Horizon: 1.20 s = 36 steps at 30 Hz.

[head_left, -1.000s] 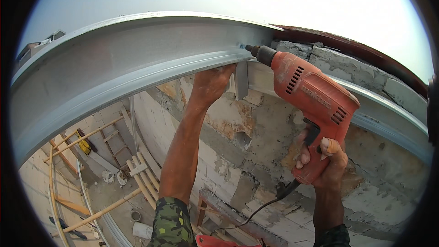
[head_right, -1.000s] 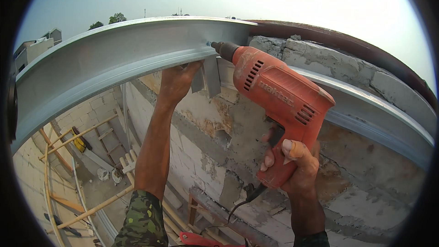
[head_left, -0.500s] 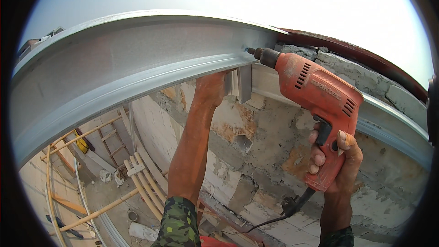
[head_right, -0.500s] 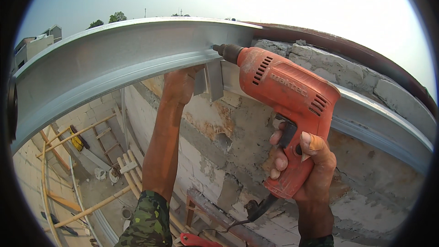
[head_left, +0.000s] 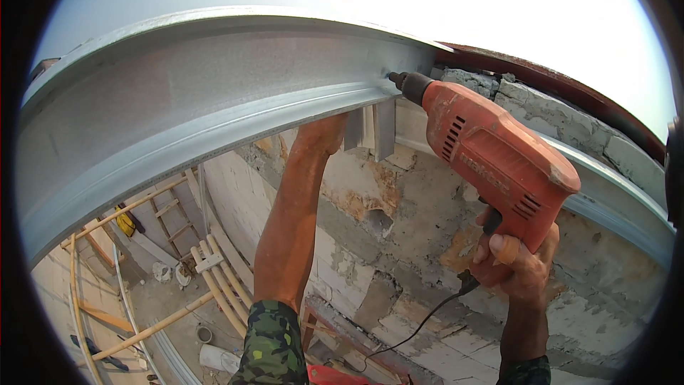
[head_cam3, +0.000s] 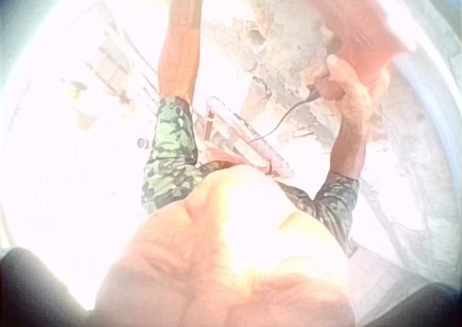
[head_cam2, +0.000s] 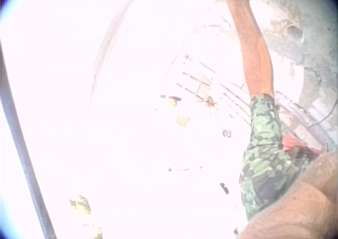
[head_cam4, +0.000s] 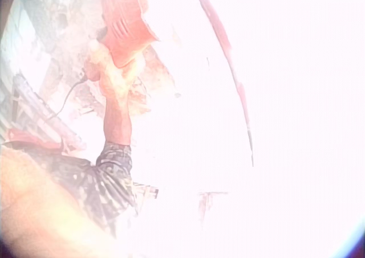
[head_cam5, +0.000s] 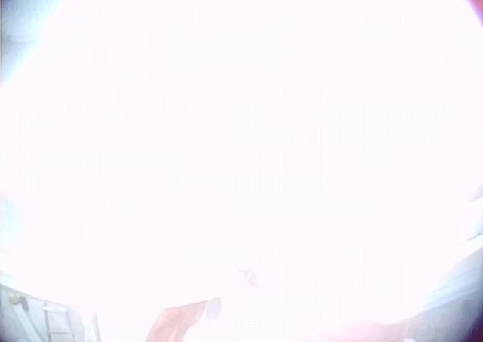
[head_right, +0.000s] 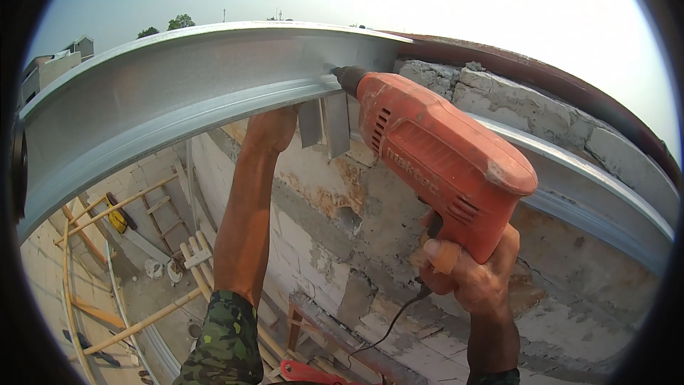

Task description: The person takes screws from a plastic bag and secures metal framing tracks into place using a power drill.

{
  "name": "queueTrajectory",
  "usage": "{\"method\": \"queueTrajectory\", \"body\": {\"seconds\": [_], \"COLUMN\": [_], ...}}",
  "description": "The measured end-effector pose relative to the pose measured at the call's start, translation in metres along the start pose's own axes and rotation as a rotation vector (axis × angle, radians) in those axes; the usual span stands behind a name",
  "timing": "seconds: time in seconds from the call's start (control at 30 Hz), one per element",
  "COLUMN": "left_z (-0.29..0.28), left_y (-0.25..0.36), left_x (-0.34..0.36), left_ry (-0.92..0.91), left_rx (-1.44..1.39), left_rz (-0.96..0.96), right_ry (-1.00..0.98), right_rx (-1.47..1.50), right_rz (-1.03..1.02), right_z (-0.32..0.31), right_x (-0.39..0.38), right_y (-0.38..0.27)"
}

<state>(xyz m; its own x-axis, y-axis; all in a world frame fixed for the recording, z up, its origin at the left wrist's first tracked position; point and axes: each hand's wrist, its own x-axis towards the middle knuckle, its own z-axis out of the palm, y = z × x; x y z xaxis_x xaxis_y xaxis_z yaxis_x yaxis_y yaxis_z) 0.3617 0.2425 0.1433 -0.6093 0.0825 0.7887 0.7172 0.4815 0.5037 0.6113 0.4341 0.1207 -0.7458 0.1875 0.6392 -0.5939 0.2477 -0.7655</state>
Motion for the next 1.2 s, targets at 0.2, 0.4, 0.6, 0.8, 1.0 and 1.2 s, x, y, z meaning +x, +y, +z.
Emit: {"method": "queueTrajectory", "body": {"seconds": [0.2, 0.4, 0.6, 0.8, 1.0, 1.2], "left_z": [0.006, -0.001, -0.004, 0.005, 0.014, 0.026], "left_y": [0.003, 0.012, 0.009, -0.018, -0.027, -0.053], "left_x": [0.004, 0.002, 0.005, 0.01, 0.017, 0.034], "left_ry": [0.033, 0.011, -0.01, 0.086, 0.165, 0.499], "left_rx": [-0.128, -0.155, -0.102, 0.211, 0.041, 0.049], "left_rz": [-0.016, -0.091, -0.065, 0.194, 0.333, 0.731], "right_ry": [0.118, -0.013, -0.152, -0.122, -0.231, -0.252], "right_rx": [0.423, -0.203, -0.622, -0.682, -1.034, -1.171], "right_rz": [0.163, 0.122, -0.215, -0.406, -0.559, -0.696], "right_z": [0.018, -0.006, -0.024, -0.021, -0.025, -0.024], "right_x": [-0.007, 0.003, 0.014, 0.019, 0.026, 0.022], "right_y": [-0.014, -0.031, -0.04, -0.039, -0.063, -0.053]}}
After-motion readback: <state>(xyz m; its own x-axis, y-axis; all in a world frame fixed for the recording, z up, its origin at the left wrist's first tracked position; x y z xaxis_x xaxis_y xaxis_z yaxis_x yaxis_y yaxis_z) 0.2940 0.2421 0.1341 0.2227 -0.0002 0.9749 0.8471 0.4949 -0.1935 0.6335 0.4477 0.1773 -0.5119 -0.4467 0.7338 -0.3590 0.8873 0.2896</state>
